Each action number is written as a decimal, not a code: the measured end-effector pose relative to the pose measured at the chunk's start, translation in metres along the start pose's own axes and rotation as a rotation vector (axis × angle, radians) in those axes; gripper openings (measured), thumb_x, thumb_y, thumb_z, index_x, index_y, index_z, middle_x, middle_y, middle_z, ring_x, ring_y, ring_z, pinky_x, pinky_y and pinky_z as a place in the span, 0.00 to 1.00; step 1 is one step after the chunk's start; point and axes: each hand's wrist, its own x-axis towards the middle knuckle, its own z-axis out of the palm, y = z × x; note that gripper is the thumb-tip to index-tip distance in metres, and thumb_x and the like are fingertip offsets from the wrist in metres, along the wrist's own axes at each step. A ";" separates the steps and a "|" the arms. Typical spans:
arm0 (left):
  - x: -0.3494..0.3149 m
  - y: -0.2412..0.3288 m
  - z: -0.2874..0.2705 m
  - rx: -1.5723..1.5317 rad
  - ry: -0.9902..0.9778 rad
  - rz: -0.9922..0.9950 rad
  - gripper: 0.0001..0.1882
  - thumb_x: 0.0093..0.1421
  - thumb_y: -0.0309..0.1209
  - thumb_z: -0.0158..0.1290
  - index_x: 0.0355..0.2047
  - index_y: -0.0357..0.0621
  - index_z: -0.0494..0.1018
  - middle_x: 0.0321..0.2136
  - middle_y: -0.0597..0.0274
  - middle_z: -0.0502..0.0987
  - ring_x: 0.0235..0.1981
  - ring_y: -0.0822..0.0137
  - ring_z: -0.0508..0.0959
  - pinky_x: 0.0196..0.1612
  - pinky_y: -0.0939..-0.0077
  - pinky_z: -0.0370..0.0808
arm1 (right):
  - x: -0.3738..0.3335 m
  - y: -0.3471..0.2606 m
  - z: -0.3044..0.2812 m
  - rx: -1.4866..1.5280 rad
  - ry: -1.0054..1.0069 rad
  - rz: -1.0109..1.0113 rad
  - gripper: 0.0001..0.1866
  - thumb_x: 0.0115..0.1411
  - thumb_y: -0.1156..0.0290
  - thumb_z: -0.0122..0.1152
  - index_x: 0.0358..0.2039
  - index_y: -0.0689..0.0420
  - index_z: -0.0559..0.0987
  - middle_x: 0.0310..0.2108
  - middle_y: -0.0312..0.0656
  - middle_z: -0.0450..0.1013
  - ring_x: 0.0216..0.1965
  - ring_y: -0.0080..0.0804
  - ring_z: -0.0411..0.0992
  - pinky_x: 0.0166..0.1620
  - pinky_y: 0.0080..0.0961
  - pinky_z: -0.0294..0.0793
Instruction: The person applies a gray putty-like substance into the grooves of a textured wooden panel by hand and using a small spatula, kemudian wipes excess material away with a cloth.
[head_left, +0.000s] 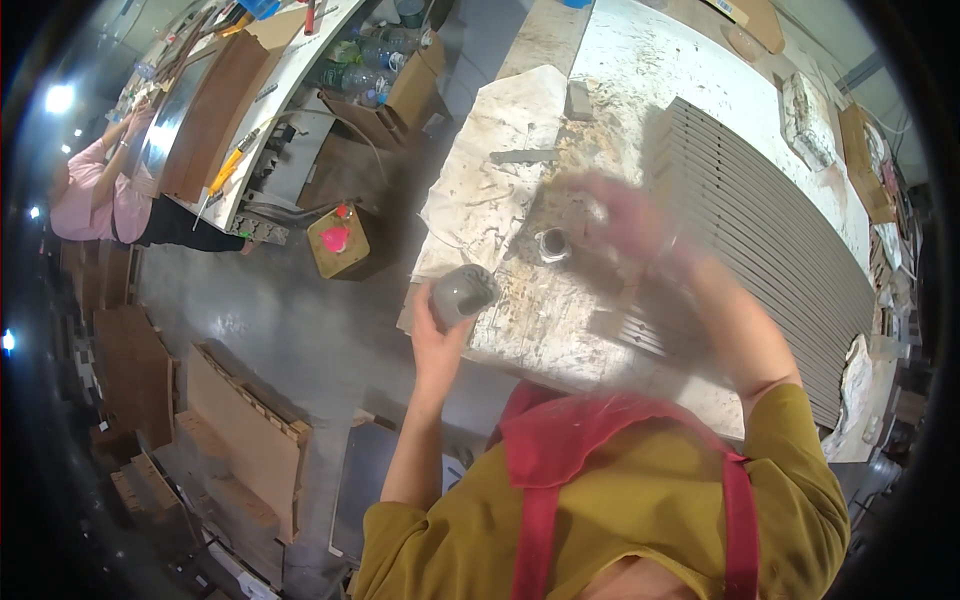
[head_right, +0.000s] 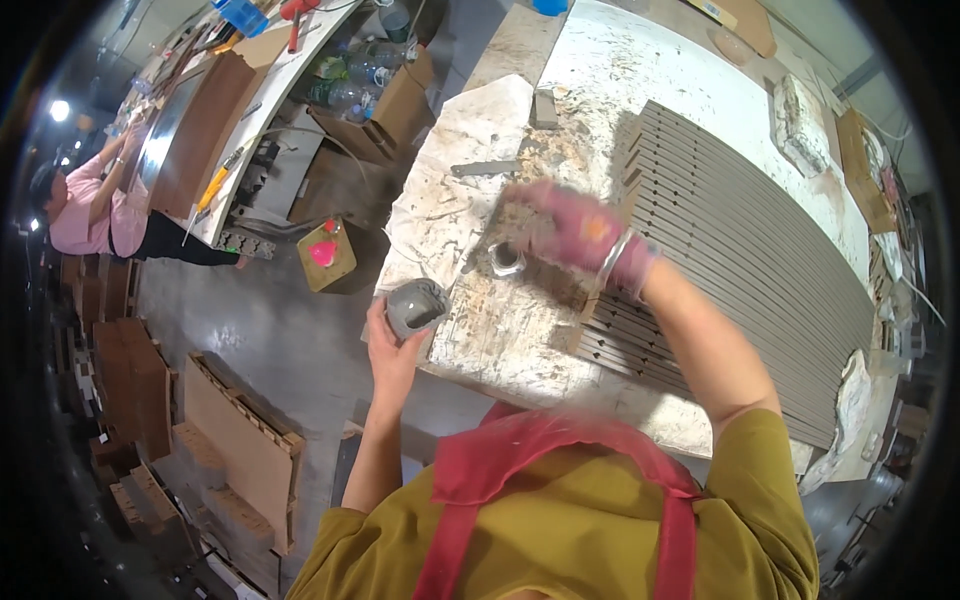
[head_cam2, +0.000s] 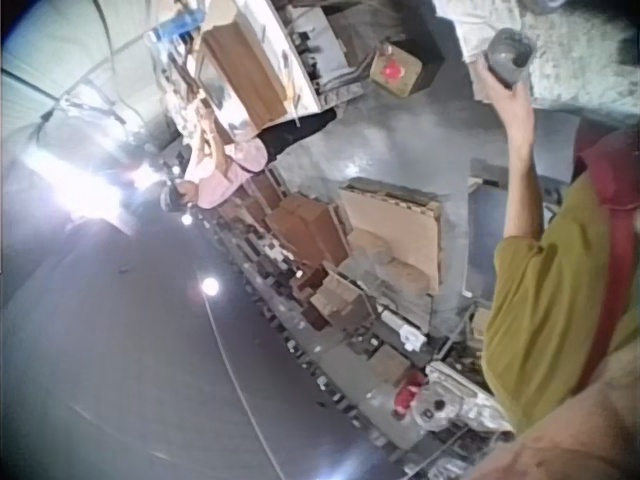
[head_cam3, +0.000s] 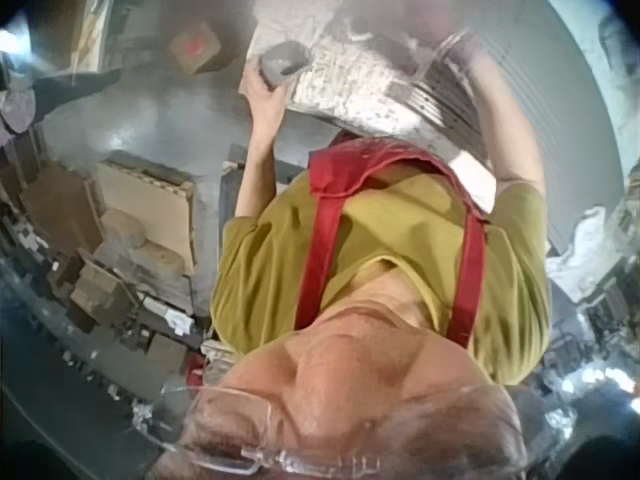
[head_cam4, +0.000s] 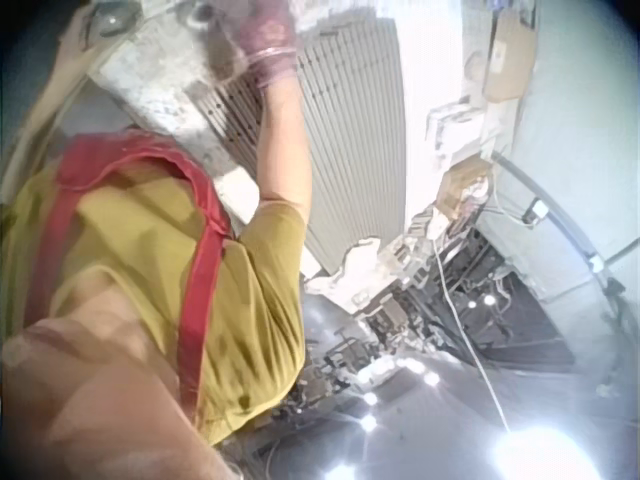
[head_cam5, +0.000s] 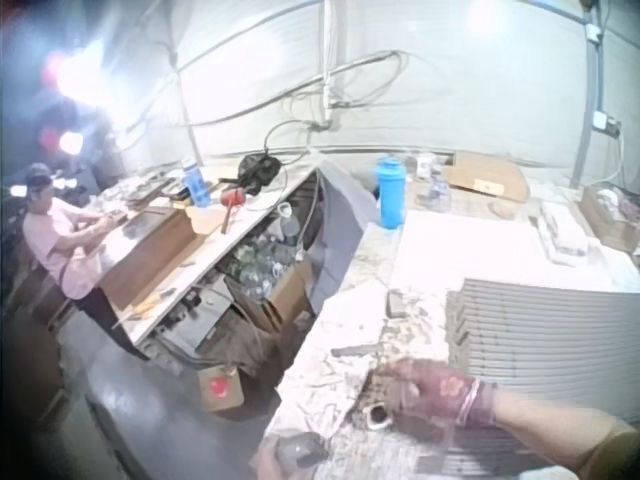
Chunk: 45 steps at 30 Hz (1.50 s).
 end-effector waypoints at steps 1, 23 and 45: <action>-0.001 0.000 -0.001 0.051 -0.008 -0.009 0.37 0.50 0.19 0.61 0.59 0.35 0.57 0.52 0.48 0.68 0.52 0.61 0.72 0.54 0.71 0.70 | 0.011 0.006 -0.012 0.023 0.074 -0.010 0.26 0.56 0.57 0.63 0.53 0.53 0.73 0.46 0.46 0.74 0.46 0.39 0.74 0.50 0.37 0.72; -0.015 0.018 -0.014 0.219 -0.101 0.092 0.36 0.48 0.19 0.55 0.59 0.43 0.60 0.56 0.51 0.66 0.57 0.52 0.67 0.58 0.64 0.65 | 0.159 0.011 0.015 -0.468 -0.083 -0.133 0.07 0.54 0.68 0.59 0.32 0.56 0.76 0.31 0.45 0.73 0.35 0.46 0.72 0.40 0.38 0.73; -0.046 0.035 0.003 0.399 -0.232 0.264 0.33 0.50 0.16 0.50 0.59 0.39 0.57 0.54 0.45 0.64 0.57 0.45 0.65 0.61 0.61 0.61 | -0.066 -0.050 0.041 -0.061 -0.153 -0.118 0.13 0.57 0.73 0.52 0.44 0.55 0.70 0.23 0.50 0.74 0.28 0.52 0.75 0.29 0.44 0.71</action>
